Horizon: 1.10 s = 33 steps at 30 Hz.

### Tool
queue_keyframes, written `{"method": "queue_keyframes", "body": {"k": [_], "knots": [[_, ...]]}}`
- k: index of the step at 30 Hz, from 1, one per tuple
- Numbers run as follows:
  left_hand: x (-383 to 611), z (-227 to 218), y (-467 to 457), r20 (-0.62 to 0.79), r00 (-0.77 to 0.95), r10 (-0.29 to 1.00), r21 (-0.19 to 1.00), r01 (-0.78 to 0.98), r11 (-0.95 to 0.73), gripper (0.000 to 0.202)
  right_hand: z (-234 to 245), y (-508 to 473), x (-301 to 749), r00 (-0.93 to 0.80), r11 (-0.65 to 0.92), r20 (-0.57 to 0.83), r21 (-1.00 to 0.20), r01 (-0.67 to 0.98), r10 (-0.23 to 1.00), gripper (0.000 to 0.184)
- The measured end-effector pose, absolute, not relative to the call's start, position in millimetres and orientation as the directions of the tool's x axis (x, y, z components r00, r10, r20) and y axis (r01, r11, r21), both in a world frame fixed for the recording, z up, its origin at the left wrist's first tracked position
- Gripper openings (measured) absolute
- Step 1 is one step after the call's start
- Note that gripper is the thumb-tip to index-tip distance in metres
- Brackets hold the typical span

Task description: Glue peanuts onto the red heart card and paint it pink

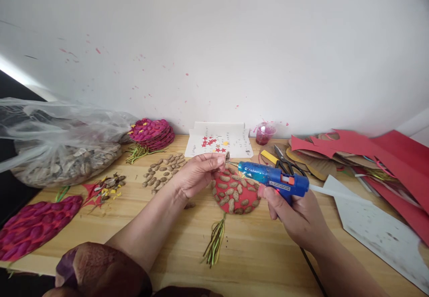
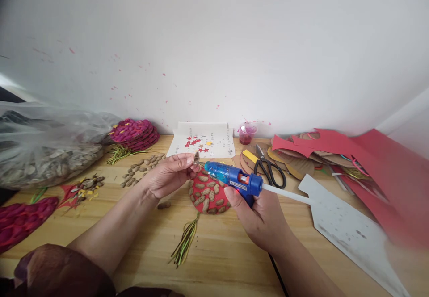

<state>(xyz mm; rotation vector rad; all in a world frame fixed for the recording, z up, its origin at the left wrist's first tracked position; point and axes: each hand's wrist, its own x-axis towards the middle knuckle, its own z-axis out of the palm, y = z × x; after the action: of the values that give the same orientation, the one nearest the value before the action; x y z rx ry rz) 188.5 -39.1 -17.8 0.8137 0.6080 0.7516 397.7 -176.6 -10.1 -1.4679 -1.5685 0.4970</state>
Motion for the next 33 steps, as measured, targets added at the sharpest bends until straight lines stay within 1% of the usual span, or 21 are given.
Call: {"method": "queue_keyframes", "body": {"k": [7,10,12,16,19,22,25,27,29,31,33], "knots": [[188,-18,-39,-0.185,0.591,0.785,0.817,-0.352,0.457,0.031,-12,-176,399,0.106,0.205,0.331,-0.773,0.6,0.938,0.034],[188,-17,-39,-0.182,0.592,0.785,0.818,-0.352,0.455,0.031,-13,-176,400,0.112,0.198,0.317,-0.792,0.577,0.942,0.033],[188,-15,-39,-0.181,0.592,0.786,0.823,-0.347,0.451,0.032,-13,-174,400,0.142,0.165,0.278,-0.835,0.525,0.95,0.036],[189,-11,-42,-0.172,0.582,0.795,0.85,-0.32,0.419,0.033,-14,-167,398,0.295,0.024,0.144,-0.927,0.375,0.944,0.044],[192,-10,-48,-0.154,0.574,0.804,0.908,-0.239,0.344,0.034,-17,-159,401,0.309,0.017,0.101,-0.964,0.266,0.946,0.049],[197,-12,-56,-0.119,0.601,0.79,0.987,-0.018,0.161,0.028,-21,-152,404,0.343,-0.019,0.044,-0.984,0.179,0.938,0.054],[204,-16,-64,-0.034,0.669,0.742,0.98,0.17,-0.108,0.017,-22,-149,405,0.365,-0.08,-0.019,-0.985,0.153,0.931,0.057],[209,-19,-69,0.068,0.702,0.709,0.911,0.246,-0.331,0.008,-22,-149,405,0.368,-0.087,-0.019,-0.982,0.168,0.93,0.056],[213,-21,-73,0.153,0.731,0.665,0.788,0.316,-0.529,0.013,-23,-151,404,0.37,-0.069,0.012,-0.976,0.207,0.929,0.055],[216,-21,-76,0.201,0.757,0.621,0.663,0.361,-0.655,0.019,-24,-152,404,0.382,-0.048,0.055,-0.966,0.254,0.922,0.053],[219,-21,-78,0.229,0.776,0.587,0.571,0.381,-0.727,0.019,-26,-153,405,0.397,-0.035,0.094,-0.952,0.305,0.913,0.051]]}}
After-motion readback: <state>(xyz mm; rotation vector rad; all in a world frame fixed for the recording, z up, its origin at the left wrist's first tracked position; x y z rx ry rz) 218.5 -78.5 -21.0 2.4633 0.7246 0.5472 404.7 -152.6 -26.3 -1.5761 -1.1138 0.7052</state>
